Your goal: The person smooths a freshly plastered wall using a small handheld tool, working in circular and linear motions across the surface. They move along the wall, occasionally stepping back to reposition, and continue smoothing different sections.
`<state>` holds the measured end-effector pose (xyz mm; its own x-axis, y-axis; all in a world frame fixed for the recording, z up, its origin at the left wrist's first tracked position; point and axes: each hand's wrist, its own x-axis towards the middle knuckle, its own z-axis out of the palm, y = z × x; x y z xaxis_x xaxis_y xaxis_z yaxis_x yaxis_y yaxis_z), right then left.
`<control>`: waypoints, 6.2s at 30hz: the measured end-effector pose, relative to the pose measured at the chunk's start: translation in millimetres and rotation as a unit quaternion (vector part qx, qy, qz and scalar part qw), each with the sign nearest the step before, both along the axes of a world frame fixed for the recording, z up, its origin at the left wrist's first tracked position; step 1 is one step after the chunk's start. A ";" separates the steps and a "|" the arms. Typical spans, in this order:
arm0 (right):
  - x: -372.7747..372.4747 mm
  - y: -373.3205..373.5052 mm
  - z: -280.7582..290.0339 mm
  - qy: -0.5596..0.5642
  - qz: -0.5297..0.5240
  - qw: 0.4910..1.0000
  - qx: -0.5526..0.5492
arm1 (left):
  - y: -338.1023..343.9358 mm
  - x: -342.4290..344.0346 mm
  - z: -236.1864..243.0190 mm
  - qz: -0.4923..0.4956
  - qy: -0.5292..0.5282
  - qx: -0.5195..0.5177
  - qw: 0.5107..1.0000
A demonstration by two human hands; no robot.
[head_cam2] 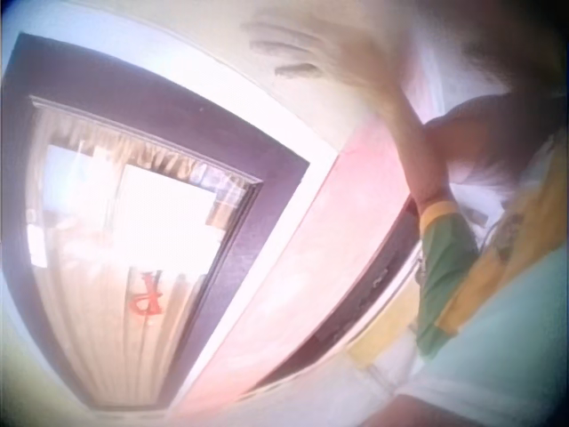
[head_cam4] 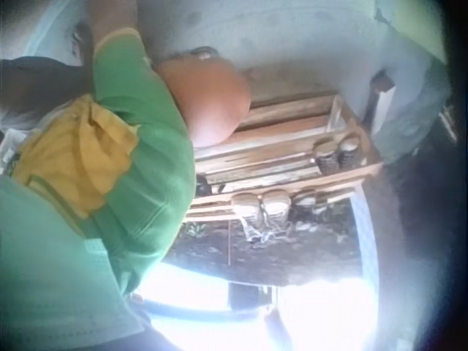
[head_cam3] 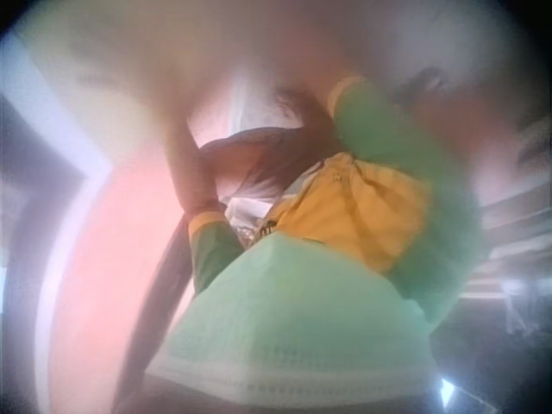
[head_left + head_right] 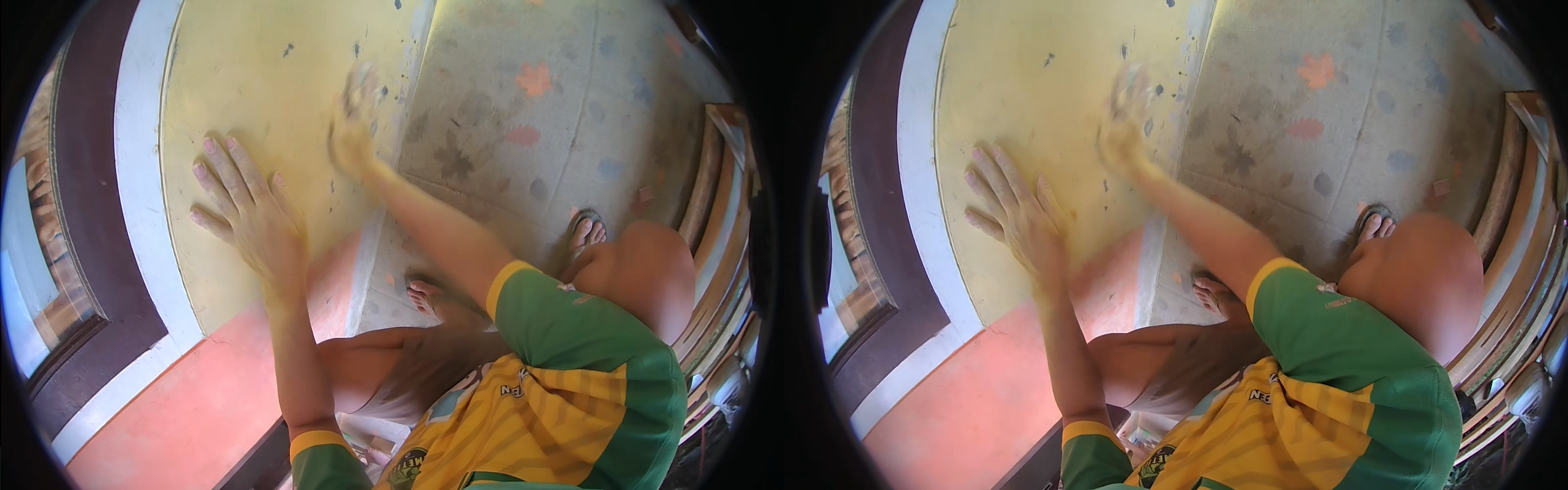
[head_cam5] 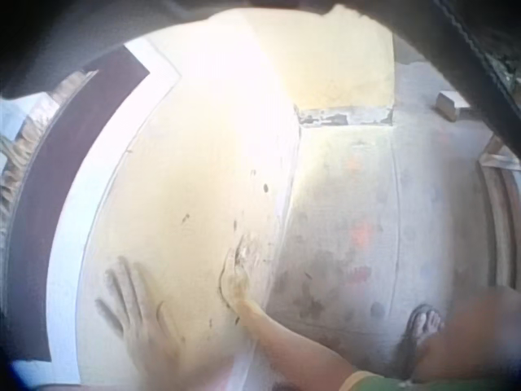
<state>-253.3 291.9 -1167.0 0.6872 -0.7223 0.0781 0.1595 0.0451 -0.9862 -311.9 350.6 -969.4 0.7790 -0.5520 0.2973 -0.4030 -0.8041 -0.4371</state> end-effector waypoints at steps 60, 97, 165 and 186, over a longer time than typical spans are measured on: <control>-85.4 119.2 9.0 0.058 0.074 0.989 0.116 | 20.4 -0.5 7.6 0.001 0.014 -0.023 1.000; -28.2 37.1 -83.6 0.151 -0.030 0.958 0.243 | 4.3 -6.0 31.0 -0.198 0.095 -0.218 0.951; -3.4 39.9 127.8 -0.280 0.021 0.924 -0.260 | 104.6 -66.7 64.0 -0.217 0.049 -0.220 0.950; -91.5 141.9 79.4 -0.252 0.066 0.860 -0.440 | 62.3 -118.5 51.5 -0.442 0.178 -0.387 0.789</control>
<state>-344.9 433.9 -1087.5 0.4777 -0.1501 0.8656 0.6271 -0.6318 -0.4556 -430.4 413.0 -918.0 0.3011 -0.6867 0.6616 -0.9429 -0.1105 0.3144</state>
